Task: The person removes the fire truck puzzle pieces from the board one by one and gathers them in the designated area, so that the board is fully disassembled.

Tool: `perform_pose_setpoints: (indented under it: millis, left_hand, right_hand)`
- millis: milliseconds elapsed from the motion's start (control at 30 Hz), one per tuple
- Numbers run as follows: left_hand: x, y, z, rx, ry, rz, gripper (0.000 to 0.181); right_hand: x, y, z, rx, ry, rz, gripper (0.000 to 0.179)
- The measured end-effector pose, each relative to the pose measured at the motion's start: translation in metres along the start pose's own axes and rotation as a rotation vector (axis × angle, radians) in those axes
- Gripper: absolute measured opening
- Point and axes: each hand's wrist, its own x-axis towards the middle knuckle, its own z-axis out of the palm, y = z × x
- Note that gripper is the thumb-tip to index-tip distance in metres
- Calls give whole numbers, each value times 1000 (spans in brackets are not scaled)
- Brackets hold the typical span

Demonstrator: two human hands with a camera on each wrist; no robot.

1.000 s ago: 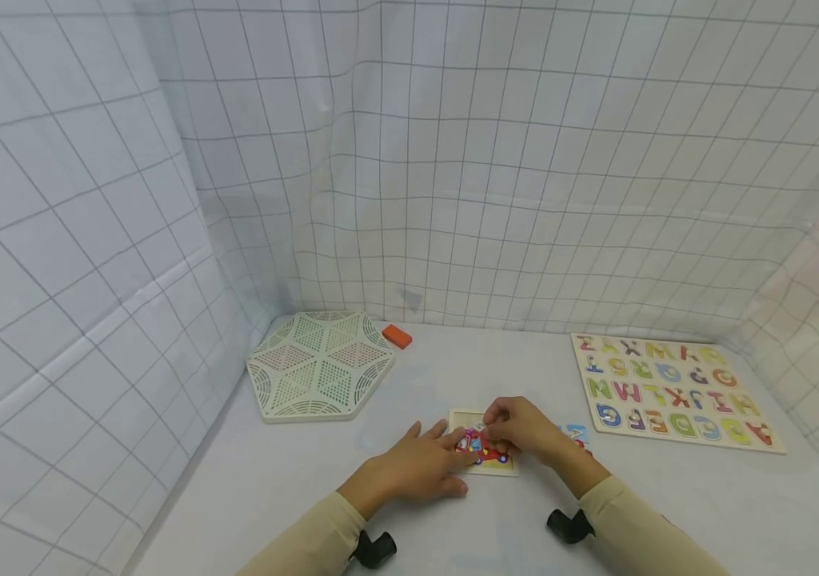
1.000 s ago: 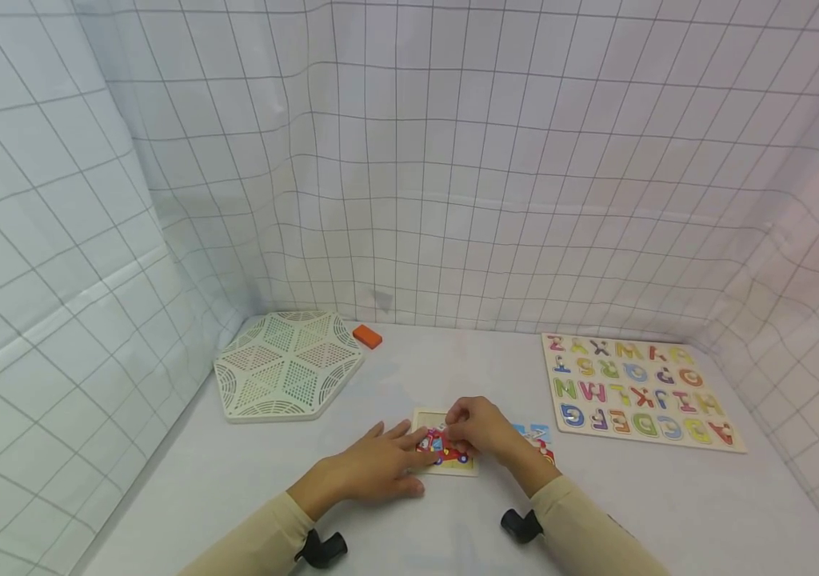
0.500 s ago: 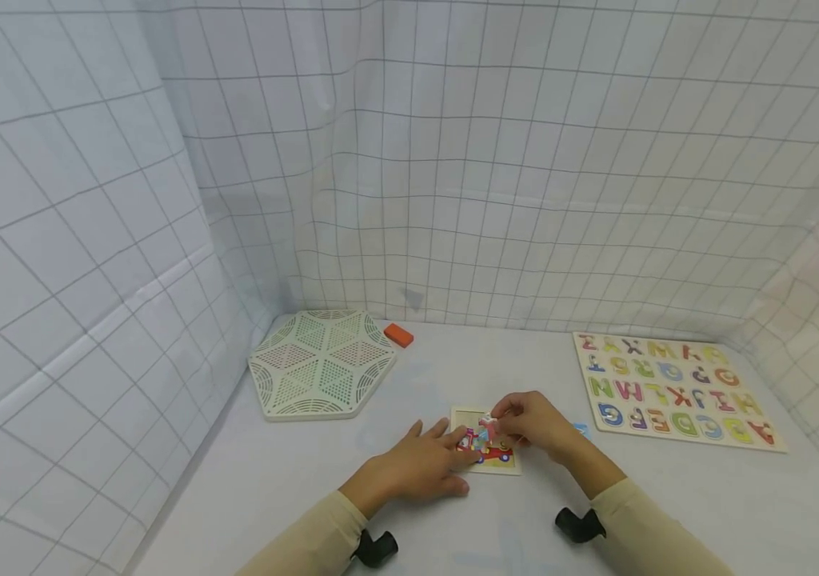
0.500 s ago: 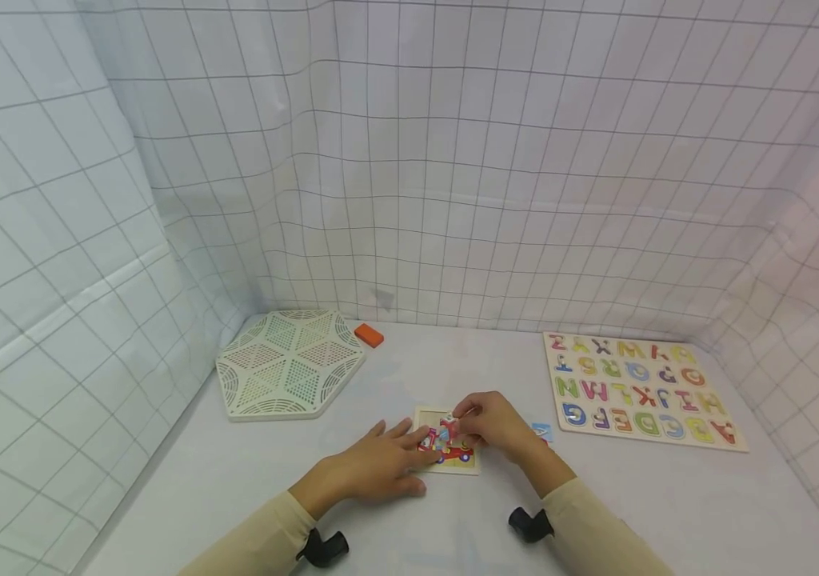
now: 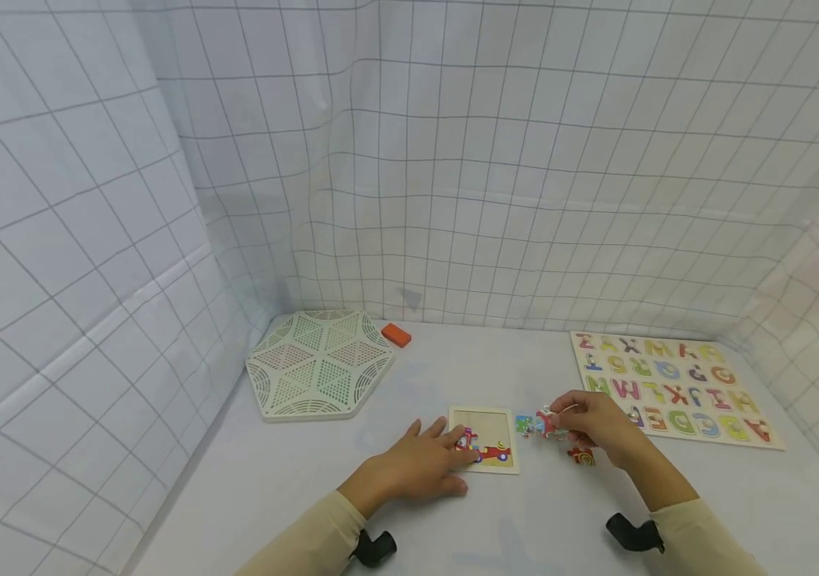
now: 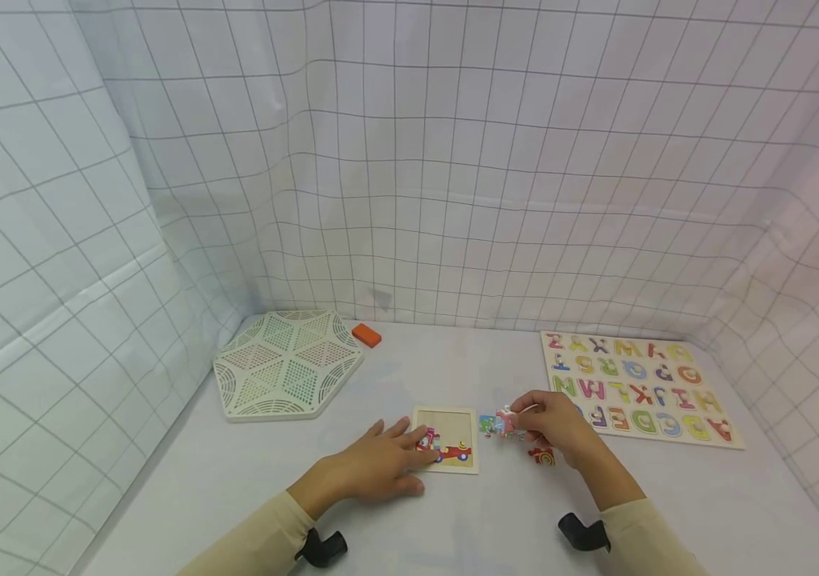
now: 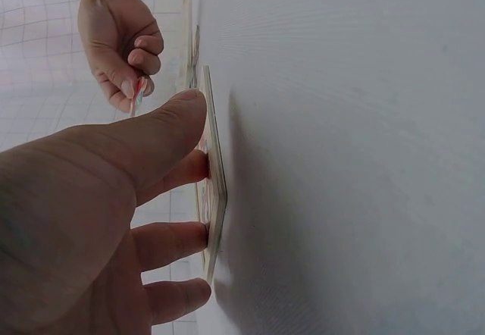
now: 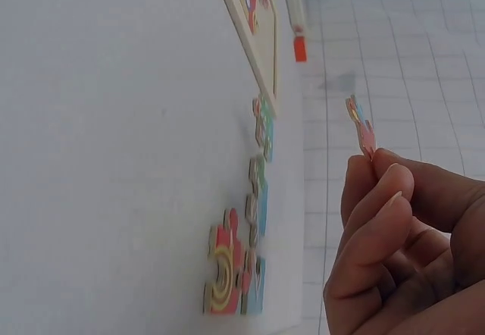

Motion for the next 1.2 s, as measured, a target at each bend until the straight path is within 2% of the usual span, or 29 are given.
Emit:
perform_pose_setpoints:
  millis: [167,333,667,1033,1200]
  left_hand:
    - [0,0,0,2,-2,1,55]
    - [0,0,0,8,-3,4,54]
    - [-1,0,0,1,-2,1,54]
    - [-2,2,-3,3,0,0,54]
    - [-2,2,-2,-1,5,6,54]
  right_hand:
    - [-7,12,-15,-14,-21,6,28]
    - [-10,22,-12,-87,-67,-17,26]
    - [-15,21,5,-297,-4,-57,10]
    - [-16,16,3,-331,53,-58,6]
    - [-13,14,-1,-345,63,-90,10]
